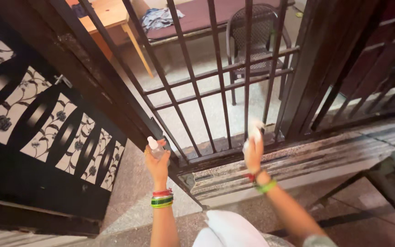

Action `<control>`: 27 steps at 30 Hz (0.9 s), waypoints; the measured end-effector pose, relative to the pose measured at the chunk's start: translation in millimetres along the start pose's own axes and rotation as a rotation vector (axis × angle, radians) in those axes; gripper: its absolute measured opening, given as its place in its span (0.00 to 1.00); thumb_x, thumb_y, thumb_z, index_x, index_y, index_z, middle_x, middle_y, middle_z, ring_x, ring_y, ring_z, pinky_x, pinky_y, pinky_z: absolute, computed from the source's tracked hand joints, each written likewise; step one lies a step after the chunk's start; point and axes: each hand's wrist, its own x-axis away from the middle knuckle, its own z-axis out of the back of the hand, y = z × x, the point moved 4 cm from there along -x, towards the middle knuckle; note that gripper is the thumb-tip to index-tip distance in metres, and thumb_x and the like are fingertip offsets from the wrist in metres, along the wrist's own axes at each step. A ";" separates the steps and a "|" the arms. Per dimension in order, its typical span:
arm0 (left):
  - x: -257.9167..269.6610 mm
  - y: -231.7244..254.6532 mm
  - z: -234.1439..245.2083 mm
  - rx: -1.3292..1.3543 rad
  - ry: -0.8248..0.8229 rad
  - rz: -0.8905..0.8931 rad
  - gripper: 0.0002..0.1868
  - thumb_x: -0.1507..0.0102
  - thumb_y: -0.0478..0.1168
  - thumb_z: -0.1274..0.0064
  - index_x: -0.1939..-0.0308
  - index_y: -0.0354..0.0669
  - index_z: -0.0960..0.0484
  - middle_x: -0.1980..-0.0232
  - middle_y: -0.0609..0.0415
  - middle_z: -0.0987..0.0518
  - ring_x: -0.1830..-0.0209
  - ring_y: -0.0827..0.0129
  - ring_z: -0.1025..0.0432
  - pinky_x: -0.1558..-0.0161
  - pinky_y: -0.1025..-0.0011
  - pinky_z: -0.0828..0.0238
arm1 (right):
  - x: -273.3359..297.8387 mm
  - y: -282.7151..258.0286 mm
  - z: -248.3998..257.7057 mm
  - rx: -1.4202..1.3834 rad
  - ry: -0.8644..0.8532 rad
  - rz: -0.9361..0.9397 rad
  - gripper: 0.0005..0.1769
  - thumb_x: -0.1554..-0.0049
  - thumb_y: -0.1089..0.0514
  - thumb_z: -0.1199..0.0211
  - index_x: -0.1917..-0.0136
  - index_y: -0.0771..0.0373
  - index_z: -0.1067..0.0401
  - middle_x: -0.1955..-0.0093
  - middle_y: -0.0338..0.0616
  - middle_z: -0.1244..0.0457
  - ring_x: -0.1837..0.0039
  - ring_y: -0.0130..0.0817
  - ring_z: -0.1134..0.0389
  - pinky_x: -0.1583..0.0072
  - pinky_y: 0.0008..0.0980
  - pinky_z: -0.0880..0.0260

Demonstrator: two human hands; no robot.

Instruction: The person cleans a metal gate by repeatedly spraying a liquid from a bottle and wiping the bars with a white cloth. The person works on the lower section of the gate, moving along the horizontal and vertical bars.

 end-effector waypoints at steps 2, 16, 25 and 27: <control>-4.1 -5.3 1.9 0.038 -0.027 0.040 0.23 0.45 0.26 0.42 0.46 0.36 0.25 0.47 0.51 0.20 0.45 0.67 0.25 0.43 0.68 0.29 | -50.8 -21.8 -30.6 0.159 -0.109 -0.026 0.24 0.30 0.52 0.54 0.27 0.68 0.37 0.47 0.41 0.36 0.45 0.25 0.36 0.43 0.28 0.34; -11.7 -24.0 9.2 0.060 -0.069 0.076 0.23 0.46 0.27 0.41 0.47 0.36 0.26 0.46 0.50 0.23 0.47 0.66 0.25 0.44 0.66 0.27 | -22.3 28.1 -22.1 0.486 -0.110 -0.165 0.15 0.35 0.59 0.49 0.38 0.67 0.36 0.54 0.51 0.31 0.52 0.41 0.27 0.52 0.38 0.26; -14.3 -14.6 12.9 0.012 -0.094 0.113 0.21 0.47 0.27 0.41 0.50 0.37 0.24 0.51 0.51 0.21 0.51 0.67 0.25 0.48 0.67 0.28 | 52.4 -22.5 -57.1 0.252 0.088 0.013 0.22 0.34 0.62 0.54 0.28 0.71 0.42 0.34 0.51 0.40 0.36 0.43 0.37 0.34 0.39 0.38; -12.4 -14.3 15.1 0.005 -0.105 0.134 0.21 0.47 0.27 0.41 0.49 0.36 0.24 0.52 0.50 0.21 0.51 0.66 0.25 0.48 0.67 0.28 | 15.9 -43.6 -87.6 0.194 -0.042 -0.119 0.22 0.31 0.57 0.55 0.29 0.69 0.37 0.44 0.47 0.38 0.47 0.40 0.37 0.42 0.36 0.35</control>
